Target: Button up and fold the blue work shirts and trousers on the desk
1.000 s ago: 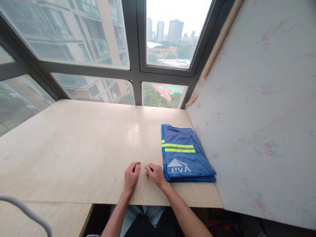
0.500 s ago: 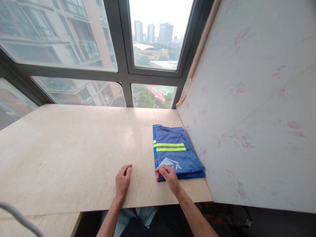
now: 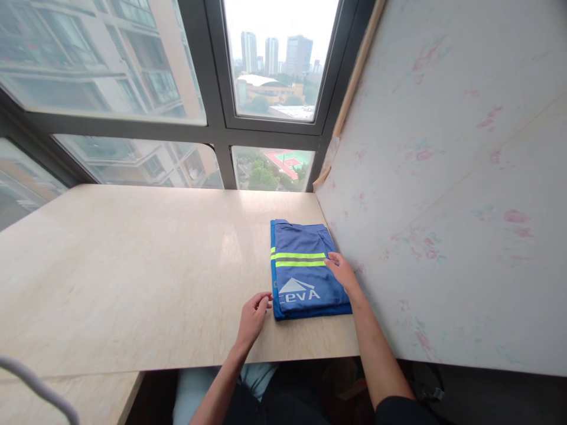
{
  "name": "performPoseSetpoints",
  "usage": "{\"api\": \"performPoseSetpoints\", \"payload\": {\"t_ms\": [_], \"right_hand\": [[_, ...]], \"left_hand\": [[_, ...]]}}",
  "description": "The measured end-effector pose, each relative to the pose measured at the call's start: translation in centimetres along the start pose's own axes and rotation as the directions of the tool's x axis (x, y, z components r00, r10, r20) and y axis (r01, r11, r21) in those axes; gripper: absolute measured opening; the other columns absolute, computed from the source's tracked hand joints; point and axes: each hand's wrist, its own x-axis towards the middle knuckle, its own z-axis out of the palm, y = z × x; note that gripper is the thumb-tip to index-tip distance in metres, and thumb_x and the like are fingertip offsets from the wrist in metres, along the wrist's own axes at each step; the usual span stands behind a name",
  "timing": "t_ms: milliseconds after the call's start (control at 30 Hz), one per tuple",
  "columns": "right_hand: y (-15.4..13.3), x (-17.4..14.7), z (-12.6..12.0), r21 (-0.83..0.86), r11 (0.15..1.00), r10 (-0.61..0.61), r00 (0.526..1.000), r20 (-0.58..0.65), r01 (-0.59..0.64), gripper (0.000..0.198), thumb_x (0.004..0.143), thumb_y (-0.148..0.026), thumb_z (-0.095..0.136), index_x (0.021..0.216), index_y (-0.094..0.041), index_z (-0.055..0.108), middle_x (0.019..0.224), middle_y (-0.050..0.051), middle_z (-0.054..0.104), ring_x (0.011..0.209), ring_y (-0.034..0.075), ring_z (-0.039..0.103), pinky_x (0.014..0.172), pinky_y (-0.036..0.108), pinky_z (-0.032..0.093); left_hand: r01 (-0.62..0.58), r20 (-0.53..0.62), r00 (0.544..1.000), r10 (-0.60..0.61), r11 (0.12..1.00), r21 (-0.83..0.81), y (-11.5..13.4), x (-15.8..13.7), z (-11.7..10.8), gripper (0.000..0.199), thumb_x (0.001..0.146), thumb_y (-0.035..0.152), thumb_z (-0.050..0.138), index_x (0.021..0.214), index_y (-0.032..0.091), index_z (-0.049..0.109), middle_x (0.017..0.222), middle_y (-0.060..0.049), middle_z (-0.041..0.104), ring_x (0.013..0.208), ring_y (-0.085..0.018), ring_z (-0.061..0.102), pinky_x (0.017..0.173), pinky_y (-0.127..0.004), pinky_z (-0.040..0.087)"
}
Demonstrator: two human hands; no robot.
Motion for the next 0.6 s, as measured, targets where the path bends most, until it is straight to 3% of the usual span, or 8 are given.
{"api": "performPoseSetpoints", "payload": {"t_ms": [200,367,467,600], "right_hand": [[0.0,0.2,-0.4,0.096,0.989,0.106,0.994,0.025,-0.108,0.046,0.068,-0.032,0.075,0.111,-0.016,0.067,0.112,0.014,0.072,0.101,0.025,0.067,0.085,0.036,0.054],[-1.7,-1.0,-1.5,0.186,0.965,0.134,0.956,0.262,-0.186,0.047,0.067,-0.043,0.076,0.104,-0.014,0.069,0.078,0.002,0.071,0.066,0.016,0.062,0.06,0.027,0.048],[-4.1,-2.1,-1.2,0.26,0.961,0.006,0.949,0.316,-0.093,0.037,0.068,-0.042,0.074,0.094,-0.015,0.069,0.077,0.001,0.071,0.069,0.016,0.062,0.067,0.028,0.049],[-8.7,-5.8,1.9,0.284,0.952,-0.173,0.966,0.191,0.114,0.027,0.078,-0.036,0.064,0.098,-0.017,0.066,0.089,0.004,0.071,0.081,0.019,0.064,0.078,0.03,0.05]], "left_hand": [[-0.028,0.063,0.998,0.028,1.0,0.002,0.3,-0.2,1.7,0.045,0.084,0.048,0.053,0.109,0.017,0.073,0.102,-0.01,0.076,0.085,-0.024,0.071,0.078,-0.04,0.057],[-0.018,0.077,0.997,0.017,1.0,0.008,0.4,-0.1,1.4,0.049,0.086,0.051,0.051,0.115,0.016,0.071,0.108,-0.012,0.074,0.087,-0.024,0.07,0.08,-0.041,0.056],[-0.028,0.037,0.999,0.028,1.0,0.014,1.1,-0.3,1.1,0.052,0.087,0.054,0.051,0.115,0.016,0.07,0.117,-0.014,0.071,0.098,-0.026,0.069,0.081,-0.04,0.056],[-0.04,-0.021,0.999,0.038,0.995,-0.091,3.5,-0.8,0.7,0.057,0.086,0.059,0.051,0.118,0.015,0.067,0.122,-0.016,0.068,0.105,-0.028,0.066,0.08,-0.038,0.056]]}}
